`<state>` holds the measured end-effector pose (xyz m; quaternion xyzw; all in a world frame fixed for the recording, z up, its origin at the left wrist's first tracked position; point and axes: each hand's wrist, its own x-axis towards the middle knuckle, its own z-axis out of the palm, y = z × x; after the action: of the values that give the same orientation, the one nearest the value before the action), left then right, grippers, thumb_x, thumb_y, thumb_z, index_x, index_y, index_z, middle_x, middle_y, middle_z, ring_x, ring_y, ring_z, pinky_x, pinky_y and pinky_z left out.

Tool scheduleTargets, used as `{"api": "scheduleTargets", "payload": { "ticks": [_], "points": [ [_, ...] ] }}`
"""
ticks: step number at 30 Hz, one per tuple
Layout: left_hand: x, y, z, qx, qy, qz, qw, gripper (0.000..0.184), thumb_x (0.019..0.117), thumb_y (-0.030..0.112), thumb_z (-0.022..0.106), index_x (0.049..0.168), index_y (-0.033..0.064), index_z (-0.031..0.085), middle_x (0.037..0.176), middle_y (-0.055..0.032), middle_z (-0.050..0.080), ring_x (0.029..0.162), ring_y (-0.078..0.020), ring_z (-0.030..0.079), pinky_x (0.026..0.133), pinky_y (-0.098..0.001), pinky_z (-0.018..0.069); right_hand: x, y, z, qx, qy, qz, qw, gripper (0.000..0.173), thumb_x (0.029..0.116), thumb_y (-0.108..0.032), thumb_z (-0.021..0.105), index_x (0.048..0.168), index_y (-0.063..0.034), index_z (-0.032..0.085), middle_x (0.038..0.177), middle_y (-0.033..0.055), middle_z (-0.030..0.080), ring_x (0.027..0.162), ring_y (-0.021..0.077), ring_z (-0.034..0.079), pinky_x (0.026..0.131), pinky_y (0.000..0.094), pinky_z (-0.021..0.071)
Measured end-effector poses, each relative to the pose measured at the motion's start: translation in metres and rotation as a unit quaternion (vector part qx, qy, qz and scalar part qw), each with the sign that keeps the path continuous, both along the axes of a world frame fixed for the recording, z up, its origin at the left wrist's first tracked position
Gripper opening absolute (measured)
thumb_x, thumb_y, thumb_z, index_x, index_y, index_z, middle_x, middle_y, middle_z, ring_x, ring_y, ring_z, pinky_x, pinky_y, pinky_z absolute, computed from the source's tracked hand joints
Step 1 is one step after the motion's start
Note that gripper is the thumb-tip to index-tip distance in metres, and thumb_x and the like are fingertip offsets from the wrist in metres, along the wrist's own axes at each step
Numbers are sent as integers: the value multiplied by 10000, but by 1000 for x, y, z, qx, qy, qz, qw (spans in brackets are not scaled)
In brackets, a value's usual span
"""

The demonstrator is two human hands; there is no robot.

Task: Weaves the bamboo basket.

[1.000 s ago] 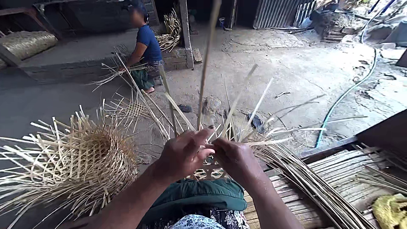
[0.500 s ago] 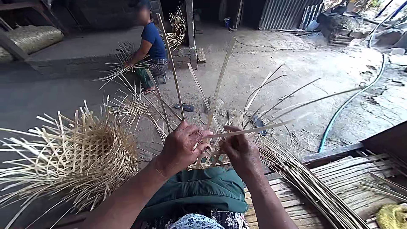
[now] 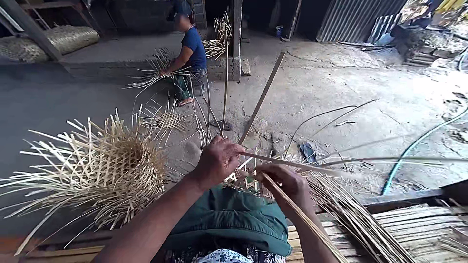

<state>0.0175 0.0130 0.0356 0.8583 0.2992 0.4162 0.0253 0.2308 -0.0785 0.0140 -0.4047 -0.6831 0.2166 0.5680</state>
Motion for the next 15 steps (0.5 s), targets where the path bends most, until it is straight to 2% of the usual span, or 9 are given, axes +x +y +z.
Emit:
{"api": "scheduleTargets", "payload": {
  "ticks": [1, 3, 5, 7, 8, 9, 12, 14, 15],
  "points": [
    [2, -2, -1, 29, 33, 26, 999, 211, 941, 127, 598, 1023, 130, 793, 894, -50, 717, 865, -238, 656, 732, -401, 557, -8, -7, 5, 22, -102, -82, 991, 238, 982, -173, 666, 1169, -50, 747, 1033, 52, 755, 859, 80, 724, 761, 243, 624],
    [7, -10, 1, 40, 61, 41, 996, 217, 934, 131, 601, 1020, 150, 800, 888, -65, 710, 844, -261, 659, 689, -404, 565, -20, -14, 14, 42, -246, -221, 943, 314, 987, -229, 621, 1234, -76, 738, 955, 99, 725, 797, 201, 708, 671, 349, 599],
    [9, -20, 9, -26, 31, 18, 999, 219, 908, 142, 632, 1040, 176, 804, 928, -20, 729, 863, -191, 659, 720, -365, 557, -17, -13, 20, 15, -310, -266, 913, 274, 977, -223, 606, 1160, -100, 769, 893, 122, 706, 730, 279, 706, 579, 437, 578],
    [5, -23, 24, -189, -27, -32, 981, 304, 911, 156, 672, 1206, 156, 743, 909, 44, 699, 778, -59, 603, 688, -251, 509, -4, -11, 26, -21, -312, -215, 925, 249, 1012, -270, 585, 1031, -103, 768, 848, 99, 695, 669, 258, 691, 548, 455, 565],
    [1, -21, 31, -288, -57, -70, 953, 374, 919, 149, 692, 1293, 147, 689, 860, 66, 673, 703, -16, 579, 642, -196, 494, 2, -9, 29, -41, -298, -175, 938, 286, 1025, -303, 565, 976, -98, 758, 815, 80, 693, 656, 231, 682, 558, 444, 558],
    [-3, -18, 37, -371, -89, -115, 917, 386, 915, 112, 713, 1299, 127, 677, 815, 63, 665, 672, -10, 586, 635, -182, 502, 8, -7, 33, -79, -282, -128, 948, 330, 1039, -344, 540, 942, -100, 740, 787, 55, 679, 653, 194, 660, 578, 421, 541],
    [-11, -9, 33, -444, -151, -251, 847, 148, 894, 10, 710, 1027, 72, 728, 912, 53, 713, 817, -18, 648, 763, -195, 551, 20, 1, 47, -240, -249, 10, 938, 402, 1059, -430, 502, 942, -103, 704, 711, -6, 602, 606, 102, 578, 599, 349, 505],
    [-12, -5, 24, -399, -169, -298, 851, 92, 908, 36, 711, 957, 111, 729, 982, 42, 700, 924, -51, 654, 840, -235, 560, 21, 6, 54, -295, -244, 37, 923, 400, 1070, -409, 503, 971, -74, 699, 721, 16, 598, 620, 116, 574, 623, 359, 507],
    [-11, -7, 21, -363, -175, -277, 872, 89, 909, 51, 718, 969, 116, 731, 981, 35, 700, 904, -56, 656, 818, -239, 566, 20, 7, 55, -303, -247, 34, 920, 400, 1072, -406, 503, 973, -72, 701, 727, 20, 600, 631, 125, 574, 635, 368, 504]
  ]
}}
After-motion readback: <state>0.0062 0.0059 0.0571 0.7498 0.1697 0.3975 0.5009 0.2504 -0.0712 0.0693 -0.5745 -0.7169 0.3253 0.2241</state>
